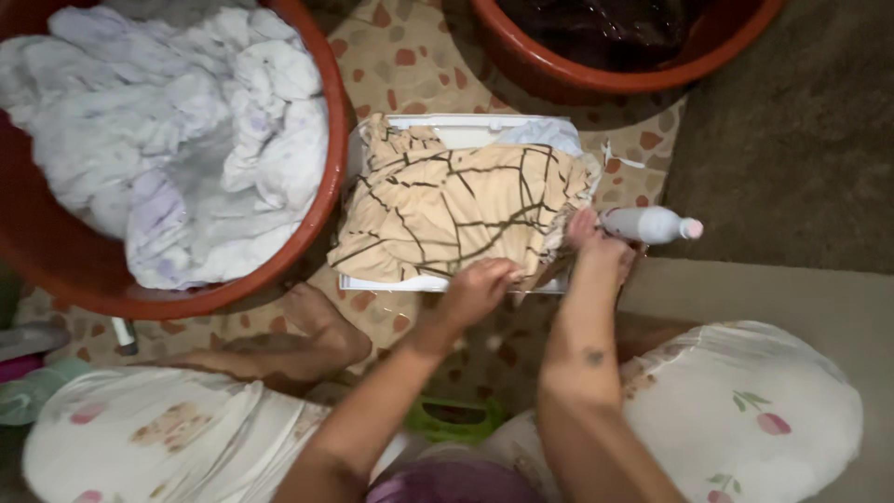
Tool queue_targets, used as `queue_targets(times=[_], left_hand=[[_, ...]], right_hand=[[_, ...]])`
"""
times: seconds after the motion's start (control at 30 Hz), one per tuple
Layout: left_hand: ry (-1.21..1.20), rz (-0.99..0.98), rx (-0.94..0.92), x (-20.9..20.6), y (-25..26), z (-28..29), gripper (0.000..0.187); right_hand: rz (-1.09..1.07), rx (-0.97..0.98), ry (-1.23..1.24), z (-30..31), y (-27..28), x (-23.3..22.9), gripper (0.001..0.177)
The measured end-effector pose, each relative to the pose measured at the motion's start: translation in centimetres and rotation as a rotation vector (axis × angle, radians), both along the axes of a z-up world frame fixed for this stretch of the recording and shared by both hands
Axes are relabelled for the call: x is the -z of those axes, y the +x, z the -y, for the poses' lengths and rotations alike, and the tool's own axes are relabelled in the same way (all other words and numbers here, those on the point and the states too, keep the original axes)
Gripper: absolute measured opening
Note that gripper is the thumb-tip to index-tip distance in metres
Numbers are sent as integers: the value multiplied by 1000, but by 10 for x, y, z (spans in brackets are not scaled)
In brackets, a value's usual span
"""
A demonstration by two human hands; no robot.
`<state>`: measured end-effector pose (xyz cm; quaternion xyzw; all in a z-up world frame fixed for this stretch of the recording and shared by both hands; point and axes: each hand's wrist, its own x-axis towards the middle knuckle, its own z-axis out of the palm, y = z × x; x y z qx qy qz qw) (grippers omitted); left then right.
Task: The person sits on the floor and applies a dark liquid from a white squeeze bottle onto a beige cloth with a black grid pattern. They repeatedly squeeze the bottle to draw lines on the fabric, then rub the liquid into the cloth with their hands.
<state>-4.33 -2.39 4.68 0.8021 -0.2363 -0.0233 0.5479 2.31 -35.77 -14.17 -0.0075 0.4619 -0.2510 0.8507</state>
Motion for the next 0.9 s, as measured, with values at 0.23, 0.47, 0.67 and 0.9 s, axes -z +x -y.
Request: queue_targets(times=[0.23,0.47,0.67,0.9], left_hand=[[-149,-50,-60,-4,4,24,16],[-59,-182,-51,25,-12,-5,27],[622,-110,-426,116,21,-93,64],[705,89,2,150,13,-114,15]], right_hand=[[-183,-894,-386,-91,-10,-62,52],[82,-777,-358,-43,8,-102,41],[-71,-678,-339,-7,-21,-88,45],[-264,-282,-484,-22,-41,-41,51]])
